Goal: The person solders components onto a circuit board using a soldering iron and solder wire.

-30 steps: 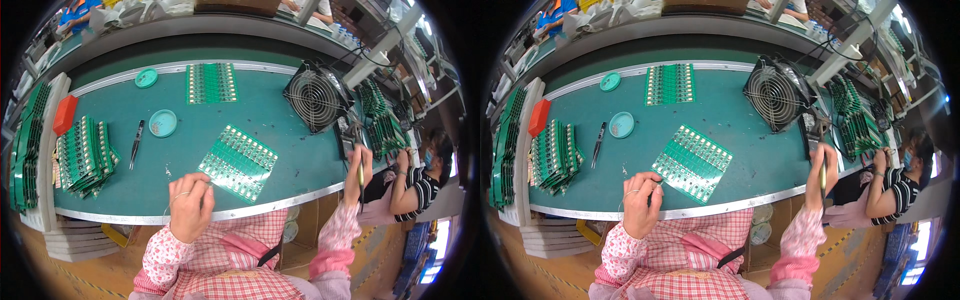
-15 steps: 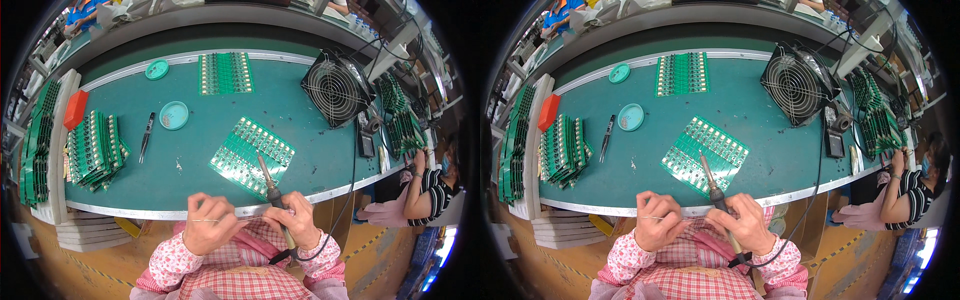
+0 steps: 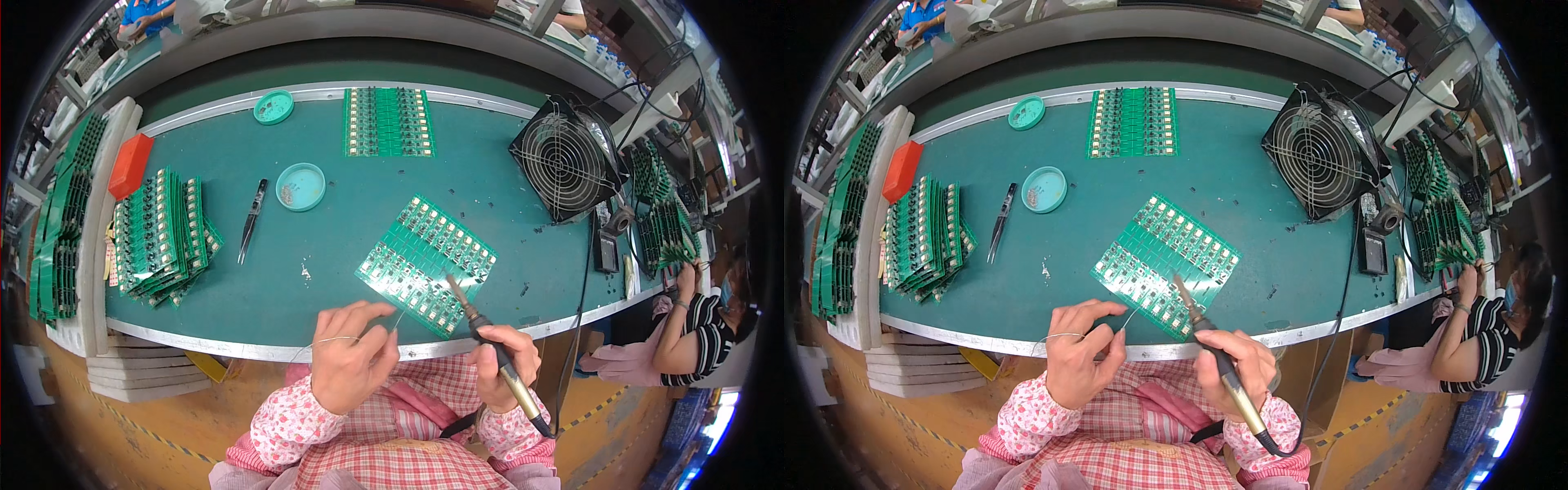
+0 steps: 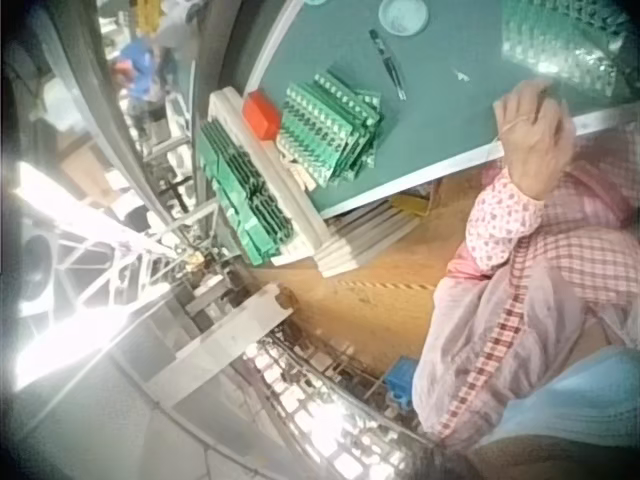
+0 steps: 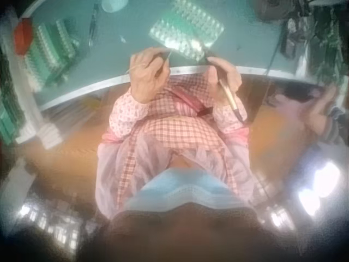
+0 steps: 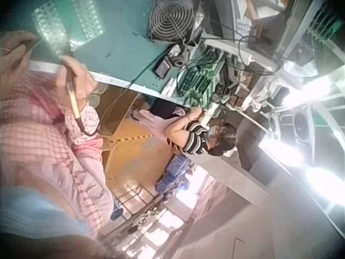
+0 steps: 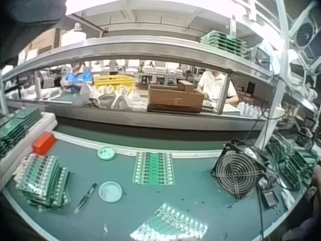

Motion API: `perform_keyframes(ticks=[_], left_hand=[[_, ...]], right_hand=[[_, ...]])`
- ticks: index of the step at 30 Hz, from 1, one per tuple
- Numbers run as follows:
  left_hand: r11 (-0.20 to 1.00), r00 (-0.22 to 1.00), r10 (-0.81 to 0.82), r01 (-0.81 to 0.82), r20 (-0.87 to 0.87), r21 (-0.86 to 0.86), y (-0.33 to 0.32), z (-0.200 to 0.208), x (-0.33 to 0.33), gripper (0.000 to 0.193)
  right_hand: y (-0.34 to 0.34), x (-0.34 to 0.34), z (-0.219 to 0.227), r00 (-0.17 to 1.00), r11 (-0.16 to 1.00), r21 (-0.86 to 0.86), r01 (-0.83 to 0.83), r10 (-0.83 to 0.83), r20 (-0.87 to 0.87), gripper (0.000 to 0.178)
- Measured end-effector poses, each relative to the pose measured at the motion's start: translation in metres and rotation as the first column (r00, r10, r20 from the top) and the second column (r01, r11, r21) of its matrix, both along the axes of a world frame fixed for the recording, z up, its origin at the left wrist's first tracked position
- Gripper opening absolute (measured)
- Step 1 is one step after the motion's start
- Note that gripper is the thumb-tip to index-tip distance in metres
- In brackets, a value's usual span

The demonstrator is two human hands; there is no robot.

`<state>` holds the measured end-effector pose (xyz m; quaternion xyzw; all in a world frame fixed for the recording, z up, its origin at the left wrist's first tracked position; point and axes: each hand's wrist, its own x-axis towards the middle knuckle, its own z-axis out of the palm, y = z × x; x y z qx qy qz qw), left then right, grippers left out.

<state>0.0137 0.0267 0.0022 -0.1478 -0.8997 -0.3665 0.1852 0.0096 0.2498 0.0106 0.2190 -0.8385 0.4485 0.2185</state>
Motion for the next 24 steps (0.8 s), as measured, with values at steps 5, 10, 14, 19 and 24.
perform_keyframes(ticks=[5,10,14,19,24], left_hand=[[1.000,1.000,0.013,-0.014,0.009,0.022,0.005,-0.003,-0.003,0.019],[0.999,1.000,0.014,-0.014,-0.005,0.031,0.003,-0.007,-0.002,0.019],[0.999,1.000,0.012,-0.012,-0.010,0.037,0.002,-0.006,-0.002,0.019],[0.999,1.000,0.015,-0.014,-0.028,0.034,0.004,-0.008,-0.004,0.019],[1.000,0.999,0.026,-0.025,-0.032,0.019,0.004,-0.009,-0.004,0.020]], right_hand=[[-0.009,-0.001,0.003,0.995,0.994,-0.027,-0.102,0.102,-0.020,0.017],[-0.012,0.000,0.004,0.987,0.988,0.012,-0.156,0.156,-0.041,0.020],[-0.015,-0.003,0.004,0.985,0.986,0.020,-0.166,0.167,-0.035,0.020],[-0.016,-0.003,0.003,0.985,0.984,0.049,-0.169,0.170,-0.018,0.020],[-0.019,-0.005,0.001,0.984,0.983,0.042,-0.179,0.180,-0.015,0.019]])
